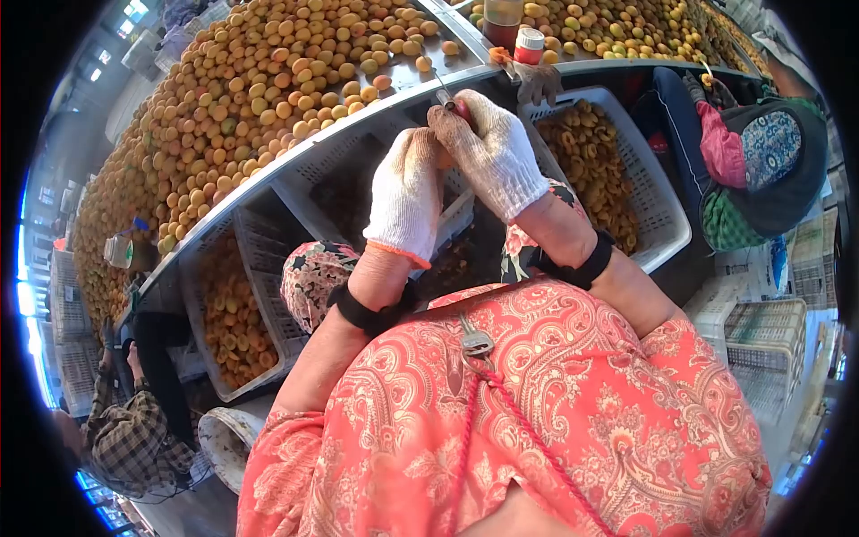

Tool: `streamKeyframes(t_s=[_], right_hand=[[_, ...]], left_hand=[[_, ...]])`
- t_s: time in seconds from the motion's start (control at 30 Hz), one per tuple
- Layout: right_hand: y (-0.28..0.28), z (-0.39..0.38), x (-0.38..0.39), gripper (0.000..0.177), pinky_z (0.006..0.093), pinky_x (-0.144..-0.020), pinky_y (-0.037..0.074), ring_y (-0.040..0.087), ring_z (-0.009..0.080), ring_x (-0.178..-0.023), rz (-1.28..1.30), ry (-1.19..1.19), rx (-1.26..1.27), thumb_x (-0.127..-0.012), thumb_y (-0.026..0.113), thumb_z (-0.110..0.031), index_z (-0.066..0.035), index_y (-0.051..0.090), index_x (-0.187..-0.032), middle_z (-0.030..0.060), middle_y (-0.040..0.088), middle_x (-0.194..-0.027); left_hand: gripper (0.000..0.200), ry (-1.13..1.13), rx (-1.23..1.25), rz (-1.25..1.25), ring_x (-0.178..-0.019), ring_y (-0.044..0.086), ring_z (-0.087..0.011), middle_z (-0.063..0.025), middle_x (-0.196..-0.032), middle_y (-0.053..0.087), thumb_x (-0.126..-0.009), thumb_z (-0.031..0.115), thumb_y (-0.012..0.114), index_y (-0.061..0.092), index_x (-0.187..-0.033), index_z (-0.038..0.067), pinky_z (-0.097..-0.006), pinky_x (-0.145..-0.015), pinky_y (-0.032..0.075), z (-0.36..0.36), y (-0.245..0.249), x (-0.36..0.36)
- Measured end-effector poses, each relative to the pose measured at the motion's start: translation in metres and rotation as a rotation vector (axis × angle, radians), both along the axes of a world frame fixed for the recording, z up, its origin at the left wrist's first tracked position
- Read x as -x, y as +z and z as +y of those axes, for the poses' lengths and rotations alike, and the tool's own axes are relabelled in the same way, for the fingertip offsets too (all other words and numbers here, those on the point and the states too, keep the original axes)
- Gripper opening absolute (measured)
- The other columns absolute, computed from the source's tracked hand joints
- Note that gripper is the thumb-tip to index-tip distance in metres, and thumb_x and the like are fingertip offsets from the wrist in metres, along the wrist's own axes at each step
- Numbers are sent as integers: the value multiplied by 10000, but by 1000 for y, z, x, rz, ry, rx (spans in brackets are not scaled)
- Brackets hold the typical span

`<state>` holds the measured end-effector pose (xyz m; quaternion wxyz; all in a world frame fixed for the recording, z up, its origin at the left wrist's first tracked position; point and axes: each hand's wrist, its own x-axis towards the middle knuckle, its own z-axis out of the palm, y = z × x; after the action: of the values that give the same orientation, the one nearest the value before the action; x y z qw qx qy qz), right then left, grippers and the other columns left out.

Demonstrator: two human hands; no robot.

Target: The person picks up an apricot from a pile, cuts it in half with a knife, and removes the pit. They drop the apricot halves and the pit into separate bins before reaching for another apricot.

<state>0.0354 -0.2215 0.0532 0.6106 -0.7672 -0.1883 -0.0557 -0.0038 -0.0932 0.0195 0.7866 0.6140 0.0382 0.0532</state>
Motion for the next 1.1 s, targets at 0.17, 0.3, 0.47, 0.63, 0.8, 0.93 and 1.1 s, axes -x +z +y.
streamKeyframes(t_s=[0.17, 0.3, 0.47, 0.63, 0.8, 0.93, 1.1], right_hand=[[6, 9, -2, 360, 400, -668, 498, 663, 353, -733, 76, -10, -1, -940, 618, -355, 0, 679, -934, 207, 663, -782], [9, 14, -1, 356, 434, -685, 507, 672, 386, -797, -46, -54, 65, -915, 632, -358, -8, 689, -937, 230, 672, -813], [17, 23, 14, 256, 458, -646, 525, 670, 379, -736, -303, -100, 186, -879, 657, -322, -66, 651, -875, 178, 668, -741], [12, 27, 14, 264, 443, -616, 541, 681, 344, -689, -520, -76, 292, -833, 688, -358, -99, 644, -859, 143, 666, -705], [2, 22, 10, 276, 436, -583, 542, 687, 323, -668, -596, -3, 354, -806, 692, -373, -104, 657, -855, 123, 669, -700], [0, 15, 3, 265, 428, -582, 542, 688, 314, -664, -641, 55, 366, -803, 693, -368, -110, 663, -857, 116, 675, -710], [5, 1, 1, 232, 407, -585, 542, 690, 292, -675, -735, 124, 397, -800, 696, -355, -131, 663, -852, 89, 678, -728]], left_hand=[[222, 209, -393, -267, -667, 495, -80, 15, -782, 573, -1032, 239, 523, 620, -1007, 41, -257, -601, 402, -8, -1, 0], [227, 109, 173, -24, -639, 500, -65, 17, -740, 544, -1026, 263, 511, 630, -978, 76, -226, -565, 349, -11, 7, 10], [524, 33, 752, 349, -1015, 633, -195, 24, -1131, 658, -941, 627, 490, 595, -1236, 207, -356, -820, 528, -17, 36, 11], [640, -1, 598, 494, -1029, 633, -195, 37, -1142, 674, -860, 775, 449, 614, -1204, 262, -355, -855, 500, -8, 37, 23], [547, 59, 586, 623, -694, 604, -166, 49, -851, 645, -886, 746, 434, 617, -1038, 254, -312, -577, 460, -11, 32, 29], [480, -257, 740, 526, -436, 386, -124, 69, -626, 500, -924, 702, 440, 565, -879, 241, -277, -416, 269, 3, 20, 28], [430, -330, 795, 556, -368, 323, -118, 70, -572, 448, -958, 614, 478, 531, -802, 218, -269, -368, 218, -9, 24, 26]])
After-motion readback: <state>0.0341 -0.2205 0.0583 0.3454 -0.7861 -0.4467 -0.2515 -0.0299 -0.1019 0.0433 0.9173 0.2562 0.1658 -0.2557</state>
